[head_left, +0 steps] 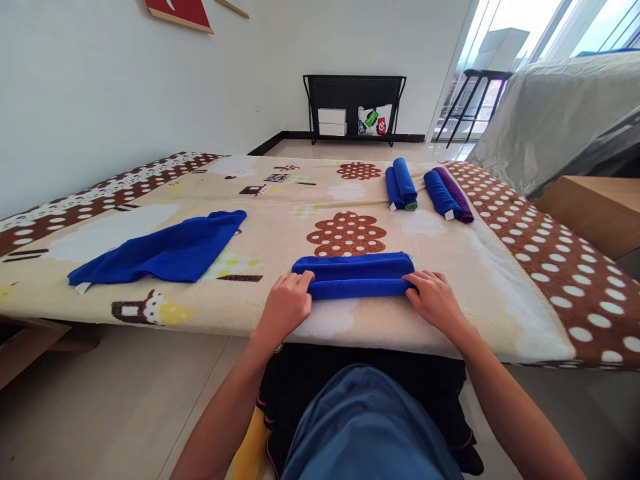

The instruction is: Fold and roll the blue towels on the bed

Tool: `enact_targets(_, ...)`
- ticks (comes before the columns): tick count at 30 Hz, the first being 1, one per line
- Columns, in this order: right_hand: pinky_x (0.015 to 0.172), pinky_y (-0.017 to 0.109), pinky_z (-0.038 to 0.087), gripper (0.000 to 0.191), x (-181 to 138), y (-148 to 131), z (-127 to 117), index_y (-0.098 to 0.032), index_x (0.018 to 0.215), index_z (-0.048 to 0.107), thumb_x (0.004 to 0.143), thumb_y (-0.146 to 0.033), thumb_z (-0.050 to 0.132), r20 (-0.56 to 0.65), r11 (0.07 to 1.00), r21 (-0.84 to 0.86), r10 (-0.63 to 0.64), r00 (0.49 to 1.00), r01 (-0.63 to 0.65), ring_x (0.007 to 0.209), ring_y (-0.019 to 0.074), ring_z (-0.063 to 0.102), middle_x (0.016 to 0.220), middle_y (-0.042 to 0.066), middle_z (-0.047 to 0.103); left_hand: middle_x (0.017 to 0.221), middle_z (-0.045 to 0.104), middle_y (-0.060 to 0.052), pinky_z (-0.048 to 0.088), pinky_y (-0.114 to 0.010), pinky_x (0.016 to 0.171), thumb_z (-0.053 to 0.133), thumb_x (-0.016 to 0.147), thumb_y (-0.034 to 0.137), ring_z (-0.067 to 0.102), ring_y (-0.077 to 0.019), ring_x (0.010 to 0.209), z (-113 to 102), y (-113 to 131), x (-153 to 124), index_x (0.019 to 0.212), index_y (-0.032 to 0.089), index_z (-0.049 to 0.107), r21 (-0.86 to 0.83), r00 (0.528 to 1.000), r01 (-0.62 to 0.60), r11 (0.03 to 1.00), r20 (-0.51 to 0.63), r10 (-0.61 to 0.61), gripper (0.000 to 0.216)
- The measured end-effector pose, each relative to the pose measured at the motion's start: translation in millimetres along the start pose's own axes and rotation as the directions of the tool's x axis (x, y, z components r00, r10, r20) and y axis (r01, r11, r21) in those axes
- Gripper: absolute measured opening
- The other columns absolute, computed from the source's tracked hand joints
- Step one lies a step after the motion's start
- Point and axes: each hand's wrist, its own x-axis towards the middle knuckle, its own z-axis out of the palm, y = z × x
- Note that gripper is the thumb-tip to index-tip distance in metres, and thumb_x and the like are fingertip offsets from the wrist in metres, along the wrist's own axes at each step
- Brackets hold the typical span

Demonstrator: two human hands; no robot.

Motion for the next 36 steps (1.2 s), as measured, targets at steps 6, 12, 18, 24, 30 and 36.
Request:
enact_targets(6,0.108,0.039,0.032,0.043,23,-43,11,-0.016,0.134,0.062,0.096,-0.016,0.041,-0.060,0.997,0.008,-0.073,0.996,0.074,0.119,0.0217,0.060,0.130,0.010,0.067,0.115,0.072,-0.013,0.048,-0.043,0.092,0.046,0.088,0.007,0.065,-0.0282,0.107,5,36,27,0.120,0.014,0.065,-0.065,0.992,-0.110,0.992,0.052,0.114,0.039)
enact_targets(12,0.107,0.040,0.037,0.049,43,-63,28,-0.020,0.128,0.065,0.105,-0.051,0.035,-0.040,0.988,0.128,-0.087,0.995,0.092,0.123,0.0220,0.060,0.132,0.010,0.066,0.134,0.067,-0.010,0.046,-0.042,0.102,0.035,0.105,0.034,0.061,-0.0245,0.125,27,48,40,0.133,0.015,0.061,-0.215,0.990,-0.133,0.968,0.016,0.140,0.043)
enact_targets(18,0.112,0.049,0.034,0.049,30,-10,25,-0.018,0.126,0.065,0.105,-0.049,0.033,-0.058,0.990,0.015,0.140,0.989,-0.139,0.133,0.0271,0.054,0.139,0.012,0.061,0.135,0.065,-0.014,0.044,-0.050,0.106,0.034,0.105,0.036,0.059,-0.0297,0.130,24,-12,15,0.126,0.014,0.066,-0.106,0.986,0.164,0.981,0.010,-0.164,0.044)
enact_targets(24,0.117,0.049,0.029,0.051,44,-48,26,-0.013,0.128,0.065,0.108,-0.036,0.024,-0.001,0.999,0.029,0.021,1.000,-0.021,0.139,0.0261,0.049,0.141,0.014,0.059,0.139,0.062,-0.018,0.035,-0.057,0.114,0.032,0.106,0.031,0.053,-0.0310,0.137,23,21,27,0.127,0.010,0.065,-0.034,0.992,0.125,0.992,0.004,-0.125,0.045)
enact_targets(30,0.112,0.043,0.040,0.047,67,-73,31,-0.020,0.139,0.059,0.107,-0.038,0.030,0.120,0.992,0.097,-0.086,0.989,0.074,0.139,0.0221,0.049,0.147,0.007,0.054,0.146,0.057,-0.010,0.045,-0.045,0.108,0.033,0.105,0.035,0.052,-0.0252,0.139,34,55,63,0.137,0.020,0.062,-0.166,0.989,0.012,0.986,0.144,0.012,0.045)
enact_targets(36,0.116,0.049,0.036,0.051,63,-4,28,-0.020,0.141,0.058,0.106,-0.045,0.031,0.161,0.988,0.037,0.141,0.977,-0.149,0.144,0.0249,0.045,0.150,0.010,0.051,0.149,0.054,-0.010,0.042,-0.051,0.112,0.037,0.104,0.043,0.050,-0.0286,0.140,31,1,46,0.137,0.021,0.062,-0.118,0.963,0.241,0.963,0.156,-0.222,0.047)
